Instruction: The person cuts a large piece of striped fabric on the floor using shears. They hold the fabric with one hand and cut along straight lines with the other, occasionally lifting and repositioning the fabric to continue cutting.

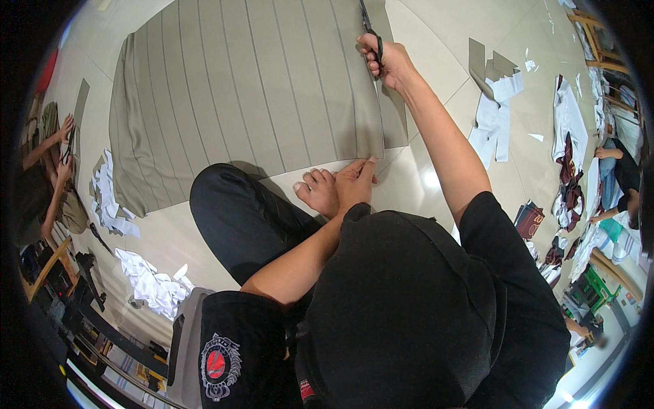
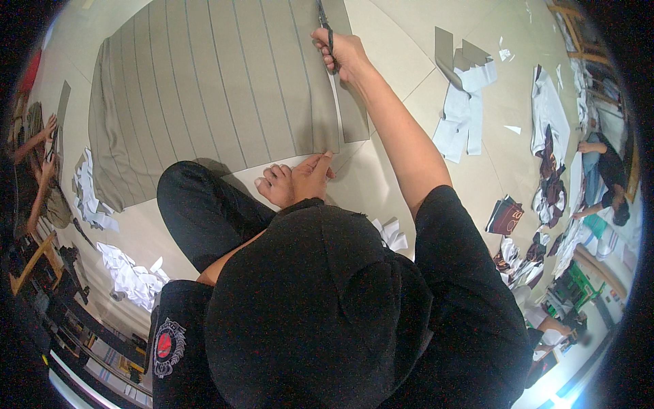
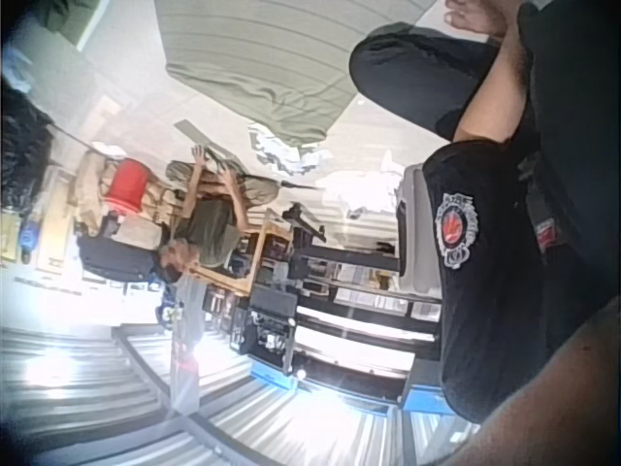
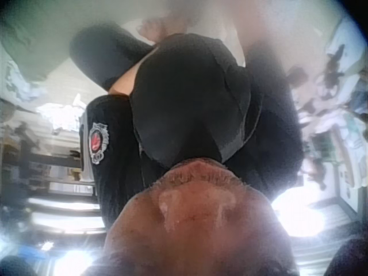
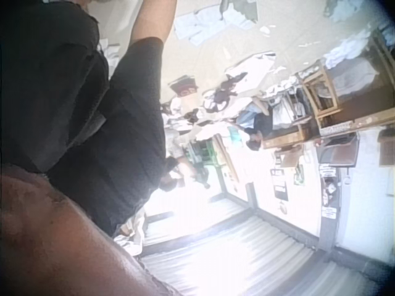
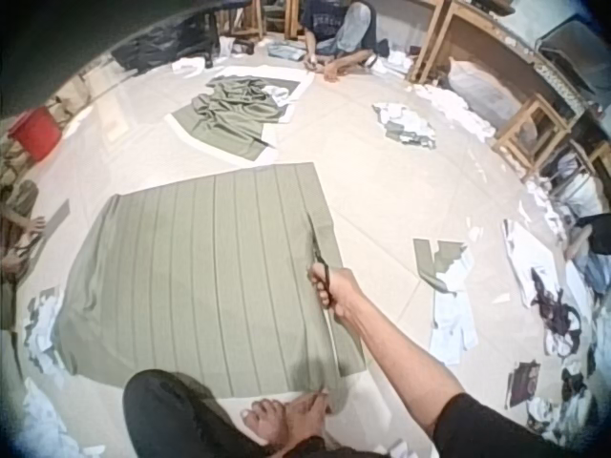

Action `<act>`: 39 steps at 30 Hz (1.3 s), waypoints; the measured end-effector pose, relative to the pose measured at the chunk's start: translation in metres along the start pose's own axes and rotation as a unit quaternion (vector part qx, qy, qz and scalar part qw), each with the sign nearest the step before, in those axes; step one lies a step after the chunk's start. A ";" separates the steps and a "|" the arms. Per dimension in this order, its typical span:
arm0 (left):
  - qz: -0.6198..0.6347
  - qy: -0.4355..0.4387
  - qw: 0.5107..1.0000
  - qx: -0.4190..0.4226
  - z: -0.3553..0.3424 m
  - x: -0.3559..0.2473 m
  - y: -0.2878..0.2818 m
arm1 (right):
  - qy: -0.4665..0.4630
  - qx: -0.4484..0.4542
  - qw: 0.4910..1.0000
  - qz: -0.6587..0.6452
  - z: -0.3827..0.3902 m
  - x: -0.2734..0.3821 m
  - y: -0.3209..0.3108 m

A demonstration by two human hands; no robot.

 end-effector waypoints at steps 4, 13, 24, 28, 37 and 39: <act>-0.014 -0.002 1.000 -0.004 -0.001 0.000 -0.001 | -0.007 0.003 1.000 0.003 0.000 0.000 0.001; -0.079 0.003 0.997 -0.018 0.003 -0.006 -0.003 | -0.001 0.004 1.000 0.001 -0.002 -0.004 0.000; -0.026 0.004 1.000 -0.004 -0.016 0.019 0.000 | 0.000 -0.017 1.000 0.006 -0.003 -0.007 -0.002; -0.017 0.016 1.000 0.006 -0.020 0.027 -0.001 | 0.011 0.000 1.000 -0.010 -0.003 -0.001 0.002; -0.032 -0.020 0.999 -0.006 -0.016 0.024 -0.002 | 0.022 -0.009 1.000 -0.014 -0.014 0.007 0.005; -0.032 -0.019 0.999 -0.006 -0.016 0.024 -0.002 | 0.022 -0.001 0.999 -0.025 -0.015 0.007 0.006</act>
Point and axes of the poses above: each hand's wrist, its own z-axis away from the middle knuckle, its own y-axis out of the palm, x = y × z, the point moved 6 cm from there along -z, towards the middle knuckle, and after that the axes turned 10 degrees about -y, right-handed, at the moved point
